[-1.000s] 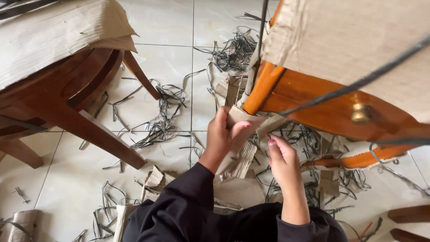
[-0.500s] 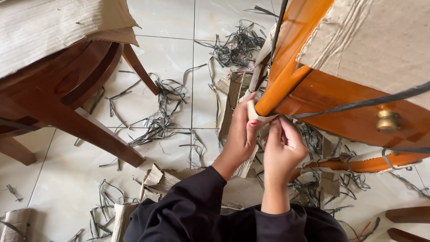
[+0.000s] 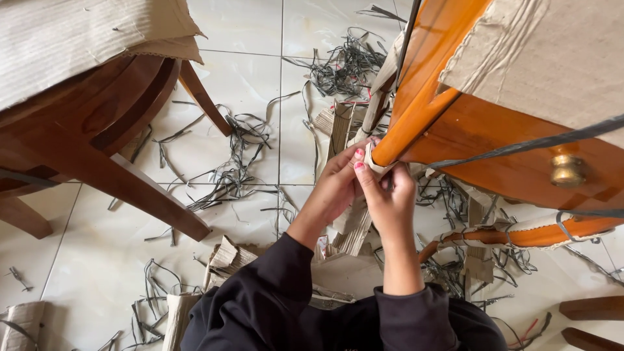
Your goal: The person sits on the floor and wraps corrugated cardboard padding around the legs of wooden furniture, securing each wrap with thin dark strips tied by hand. They work on one leg at a time, adjusting and tightening the wrapping before moving to the next leg.
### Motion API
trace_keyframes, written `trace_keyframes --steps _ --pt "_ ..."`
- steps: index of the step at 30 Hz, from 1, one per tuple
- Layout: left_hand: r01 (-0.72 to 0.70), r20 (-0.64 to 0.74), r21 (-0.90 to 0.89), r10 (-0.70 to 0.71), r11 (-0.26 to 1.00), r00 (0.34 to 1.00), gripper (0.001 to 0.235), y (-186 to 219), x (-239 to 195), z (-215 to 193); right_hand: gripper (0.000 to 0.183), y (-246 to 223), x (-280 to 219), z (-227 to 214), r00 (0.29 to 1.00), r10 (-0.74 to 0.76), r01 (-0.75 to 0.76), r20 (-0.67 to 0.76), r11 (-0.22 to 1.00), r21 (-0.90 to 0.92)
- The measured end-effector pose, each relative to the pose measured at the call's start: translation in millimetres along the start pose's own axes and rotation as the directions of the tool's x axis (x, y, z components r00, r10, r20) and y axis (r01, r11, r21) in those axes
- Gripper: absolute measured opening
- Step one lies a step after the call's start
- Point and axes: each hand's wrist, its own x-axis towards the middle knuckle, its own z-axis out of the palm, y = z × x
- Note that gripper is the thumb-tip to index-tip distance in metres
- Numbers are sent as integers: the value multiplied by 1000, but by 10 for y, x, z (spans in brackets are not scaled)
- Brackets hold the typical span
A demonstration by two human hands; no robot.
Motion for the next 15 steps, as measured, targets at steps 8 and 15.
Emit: trace_keyframes --steps 8,15 --pt "37 161 -259 6 965 987 45 43 179 -75 12 95 311 -82 968 -36 -26 247 969 245" --pt "-251 -152 -119 232 961 961 15 -191 95 26 11 284 242 -42 969 -59 -13 242 958 286"
